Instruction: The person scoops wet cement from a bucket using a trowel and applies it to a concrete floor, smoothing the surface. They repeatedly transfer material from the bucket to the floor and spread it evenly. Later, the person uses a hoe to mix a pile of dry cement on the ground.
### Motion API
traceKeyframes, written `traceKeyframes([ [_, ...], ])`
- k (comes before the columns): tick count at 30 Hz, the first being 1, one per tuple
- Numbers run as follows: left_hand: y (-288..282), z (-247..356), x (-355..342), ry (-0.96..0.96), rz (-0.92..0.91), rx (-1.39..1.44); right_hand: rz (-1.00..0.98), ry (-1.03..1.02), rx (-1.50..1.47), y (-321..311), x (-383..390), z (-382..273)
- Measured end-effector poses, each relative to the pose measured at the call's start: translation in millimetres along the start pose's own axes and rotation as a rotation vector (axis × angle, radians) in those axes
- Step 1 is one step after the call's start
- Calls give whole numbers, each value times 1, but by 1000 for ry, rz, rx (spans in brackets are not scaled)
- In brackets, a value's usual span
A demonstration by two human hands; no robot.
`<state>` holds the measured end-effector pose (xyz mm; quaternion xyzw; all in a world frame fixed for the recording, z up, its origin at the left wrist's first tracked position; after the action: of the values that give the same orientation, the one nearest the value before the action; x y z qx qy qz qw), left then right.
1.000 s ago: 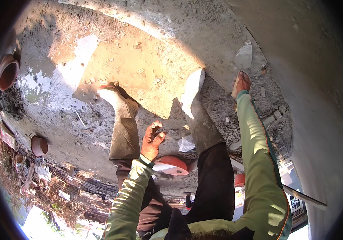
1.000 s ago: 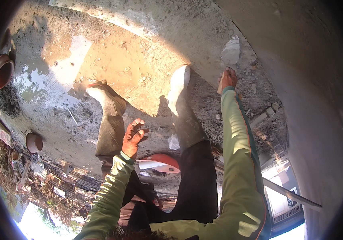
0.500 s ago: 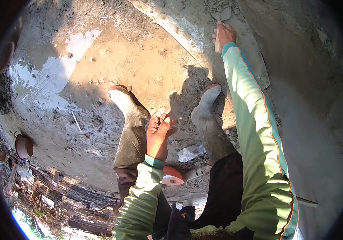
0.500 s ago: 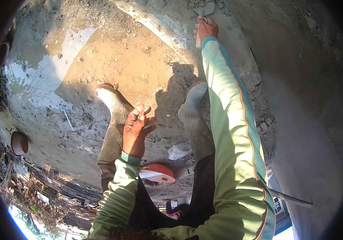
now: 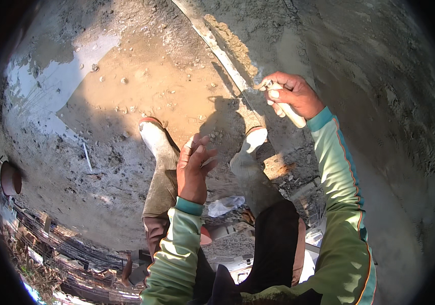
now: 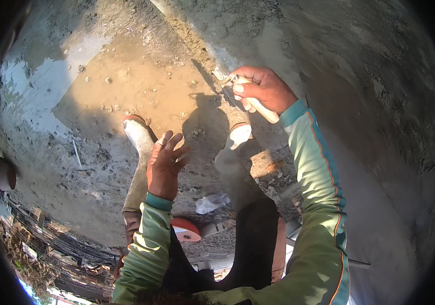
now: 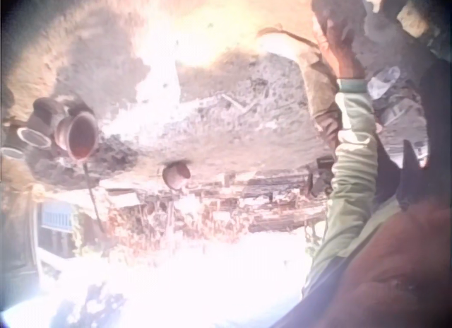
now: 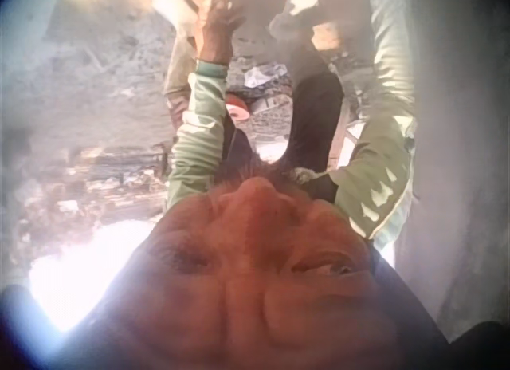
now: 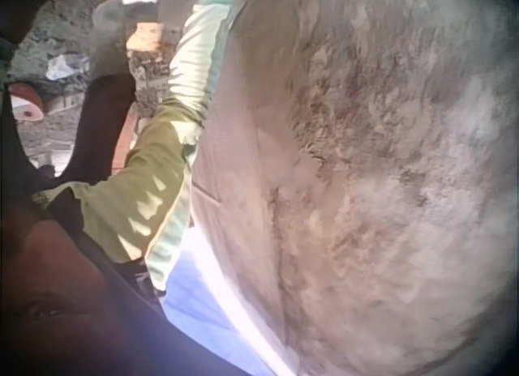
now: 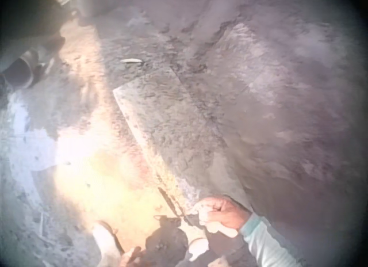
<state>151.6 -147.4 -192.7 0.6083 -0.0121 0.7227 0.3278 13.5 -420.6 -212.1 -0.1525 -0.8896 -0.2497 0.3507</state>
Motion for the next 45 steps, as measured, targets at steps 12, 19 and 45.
traceKeyframes([
  [12,23,7,-10,-39,-57,82,653,313,885,-105,96,155],
  [19,30,9,-17,-47,-59,4,679,281,1079,-128,-35,145],
  [45,39,12,-14,-17,-59,113,-35,85,119,-43,-22,-14],
])
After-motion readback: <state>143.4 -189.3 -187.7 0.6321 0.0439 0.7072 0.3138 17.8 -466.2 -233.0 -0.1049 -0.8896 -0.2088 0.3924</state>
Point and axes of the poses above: each hand's wrist, its own x-axis away from the middle knuckle, its own y-axis out of the palm, z = x × y, the point moved 3 cm from there along -x, towards the middle knuckle, and after that the axes turned 9 degrees about -z, right-handed, at the moved point
